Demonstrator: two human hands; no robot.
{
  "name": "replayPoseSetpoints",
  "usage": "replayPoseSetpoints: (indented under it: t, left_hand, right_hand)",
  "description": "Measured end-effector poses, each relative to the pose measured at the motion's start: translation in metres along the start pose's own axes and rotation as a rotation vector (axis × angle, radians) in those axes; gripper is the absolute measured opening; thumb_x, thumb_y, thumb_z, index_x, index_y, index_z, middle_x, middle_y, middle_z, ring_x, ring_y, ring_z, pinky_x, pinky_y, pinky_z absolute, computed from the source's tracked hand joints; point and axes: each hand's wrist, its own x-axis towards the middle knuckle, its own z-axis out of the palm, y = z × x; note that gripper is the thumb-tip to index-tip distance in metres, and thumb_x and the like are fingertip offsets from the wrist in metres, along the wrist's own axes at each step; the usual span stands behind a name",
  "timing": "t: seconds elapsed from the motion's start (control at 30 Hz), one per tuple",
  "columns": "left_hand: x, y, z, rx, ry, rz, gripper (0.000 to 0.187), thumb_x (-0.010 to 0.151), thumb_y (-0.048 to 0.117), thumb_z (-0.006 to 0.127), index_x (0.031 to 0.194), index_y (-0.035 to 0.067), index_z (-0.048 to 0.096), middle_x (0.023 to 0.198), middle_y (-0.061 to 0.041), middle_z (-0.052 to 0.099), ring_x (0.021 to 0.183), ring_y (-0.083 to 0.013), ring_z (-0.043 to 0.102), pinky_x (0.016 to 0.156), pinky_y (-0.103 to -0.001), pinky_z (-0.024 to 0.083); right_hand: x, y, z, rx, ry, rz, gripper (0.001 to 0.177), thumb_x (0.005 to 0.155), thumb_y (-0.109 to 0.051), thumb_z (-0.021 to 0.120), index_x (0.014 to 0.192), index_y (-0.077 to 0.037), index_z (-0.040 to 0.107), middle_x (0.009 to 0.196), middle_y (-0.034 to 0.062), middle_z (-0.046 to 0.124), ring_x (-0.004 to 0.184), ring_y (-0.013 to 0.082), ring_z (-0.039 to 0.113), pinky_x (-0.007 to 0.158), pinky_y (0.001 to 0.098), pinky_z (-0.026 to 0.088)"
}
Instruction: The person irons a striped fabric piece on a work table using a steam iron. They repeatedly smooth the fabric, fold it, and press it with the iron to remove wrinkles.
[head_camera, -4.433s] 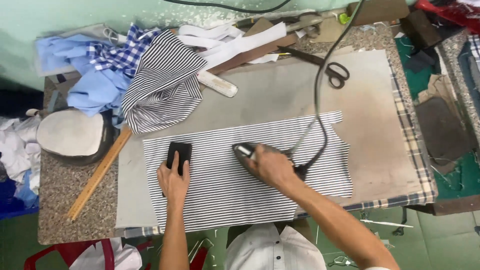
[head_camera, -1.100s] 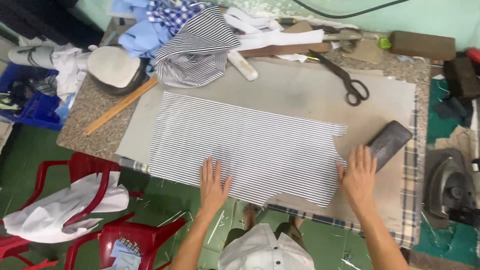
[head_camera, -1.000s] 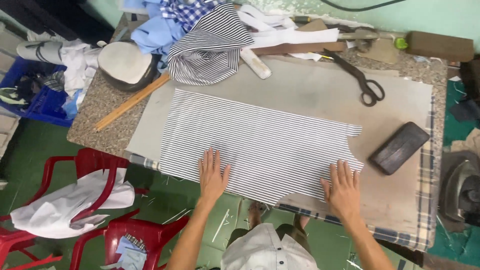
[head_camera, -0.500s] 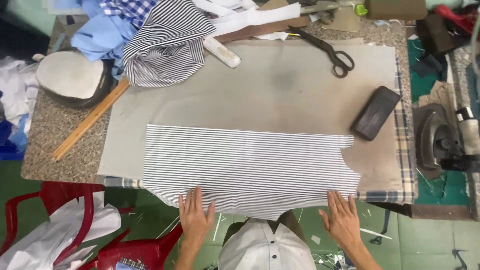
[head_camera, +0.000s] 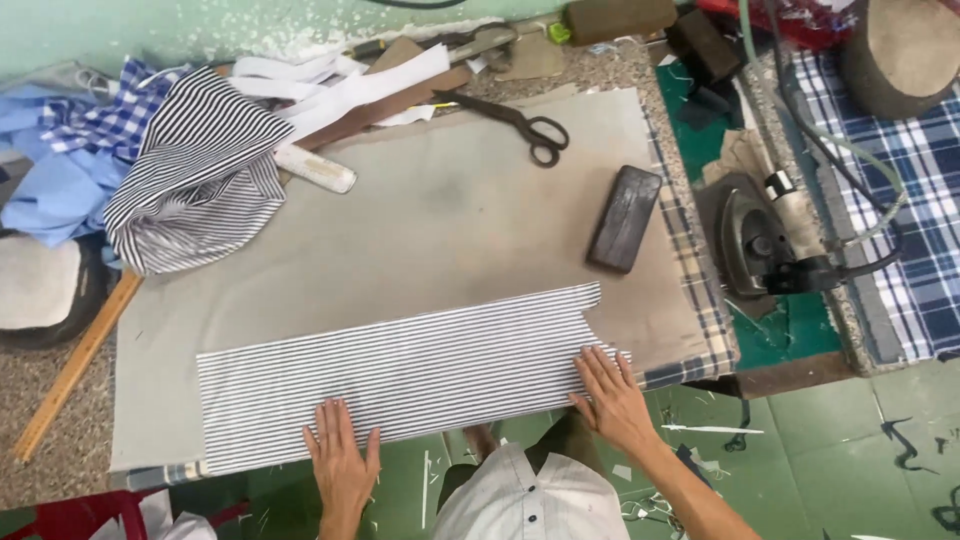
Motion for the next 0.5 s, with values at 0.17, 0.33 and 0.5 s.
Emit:
replayPoseSetpoints:
  t: [0.17,0.33,0.5]
  left_hand:
    - [0.092,0.145,-0.016,-0.319,0.238,0.152,0.061,0.1,0.039,0.055,0.145,-0.001,0.047,0.157,-0.023,0.043,0.15,-0.0382,0.035,0.126,-0.059,0.019]
    - [0.198,0.338,0.006,-0.492,-0.044,0.178,0.063,0.098,0.047,0.061,0.143,0.003,0.052,0.143,-0.023,0.053,0.141,-0.038,0.045,0.119,-0.054,0.028]
    - [0.265,0.47,0.005,-0.458,-0.202,0.212,0.095,0.088,0.06,0.067,0.148,-0.008,0.041,0.149,-0.032,0.04,0.142,-0.0461,0.036,0.118,-0.06,0.023]
  right_hand:
    - [0.026,0.145,-0.061,-0.13,0.451,0.201,0.045,0.102,-0.021,0.055,0.138,0.005,0.057,0.145,0.027,0.059,0.138,0.0425,0.055,0.117,0.0584,0.04]
    - [0.014,0.267,-0.059,-0.425,0.405,0.481,0.08,0.085,-0.051,0.07,0.14,0.007,0.061,0.148,0.03,0.058,0.142,0.0442,0.05,0.121,0.0586,0.03]
    - [-0.001,0.298,-0.063,-0.362,0.34,0.398,0.073,0.089,-0.048,0.066,0.133,0.01,0.061,0.146,0.0332,0.055,0.134,0.0443,0.056,0.112,0.0544,0.042]
